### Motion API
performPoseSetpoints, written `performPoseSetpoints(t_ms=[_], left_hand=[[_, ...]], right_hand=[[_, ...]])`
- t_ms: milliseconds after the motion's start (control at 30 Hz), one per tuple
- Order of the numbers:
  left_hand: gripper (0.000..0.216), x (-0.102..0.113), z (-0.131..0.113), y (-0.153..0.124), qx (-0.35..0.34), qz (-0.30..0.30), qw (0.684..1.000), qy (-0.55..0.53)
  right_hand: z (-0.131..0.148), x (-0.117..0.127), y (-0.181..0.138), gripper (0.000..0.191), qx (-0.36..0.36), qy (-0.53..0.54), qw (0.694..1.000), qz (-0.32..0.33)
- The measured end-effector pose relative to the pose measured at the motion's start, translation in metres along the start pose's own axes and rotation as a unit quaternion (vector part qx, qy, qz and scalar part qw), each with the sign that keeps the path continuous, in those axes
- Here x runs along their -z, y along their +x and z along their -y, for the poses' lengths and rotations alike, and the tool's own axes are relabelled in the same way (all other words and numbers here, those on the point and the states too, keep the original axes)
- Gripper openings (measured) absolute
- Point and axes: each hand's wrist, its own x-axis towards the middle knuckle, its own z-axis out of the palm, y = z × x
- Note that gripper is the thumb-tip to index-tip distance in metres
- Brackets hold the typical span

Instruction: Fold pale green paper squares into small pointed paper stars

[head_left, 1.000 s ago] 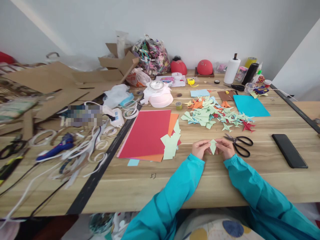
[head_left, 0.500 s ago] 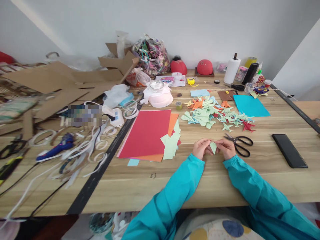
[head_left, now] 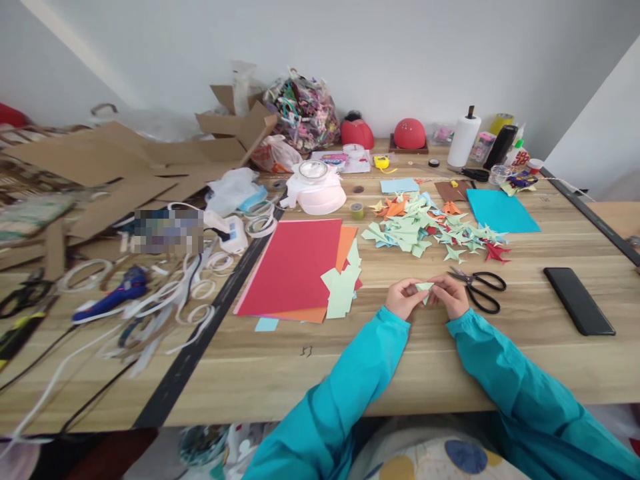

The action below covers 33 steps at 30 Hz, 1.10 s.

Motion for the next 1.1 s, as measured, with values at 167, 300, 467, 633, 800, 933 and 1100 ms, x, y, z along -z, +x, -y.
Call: performPoseSetpoints(t_ms=[167,300,467,633,800,933,1100], left_hand=[[0.039,-0.0006,-0.0009,0.0003,-0.001,-0.009,1.000,0.002],[0.037,0.0003,-0.0019,0.0008,0.008,-0.002,1.000,0.004],[0.036,0.0023,0.0017,0.0022,0.012,0.016,1.000,-0.005],[0.034,0.0042,0.0064,0.0032,0.018,0.016,0.999,-0.034],[0.031,0.0049,0.0071,0.0041,0.035,0.035,0.995,-0.088],[0.032,0.0045,0.0075,0.0048,0.060,0.057,0.988,-0.128],[0.035,0.0043,0.0077,0.0042,0.070,0.029,0.991,-0.108]], right_hand=[[0.0011,-0.0030,0.0009,0.025,-0.006,-0.026,1.000,-0.009],[0.0016,-0.0061,-0.0003,0.027,0.002,-0.043,0.999,-0.021],[0.0044,-0.0069,-0.0023,0.027,0.018,-0.063,0.997,-0.034],[0.0094,-0.0092,-0.0019,0.031,0.007,-0.051,0.997,-0.049],[0.0087,-0.0078,0.0001,0.030,-0.021,0.010,1.000,-0.017],[0.0055,-0.0066,0.0009,0.031,-0.040,0.043,0.998,-0.012],[0.0051,-0.0076,0.0008,0.032,-0.052,0.047,0.997,-0.020]])
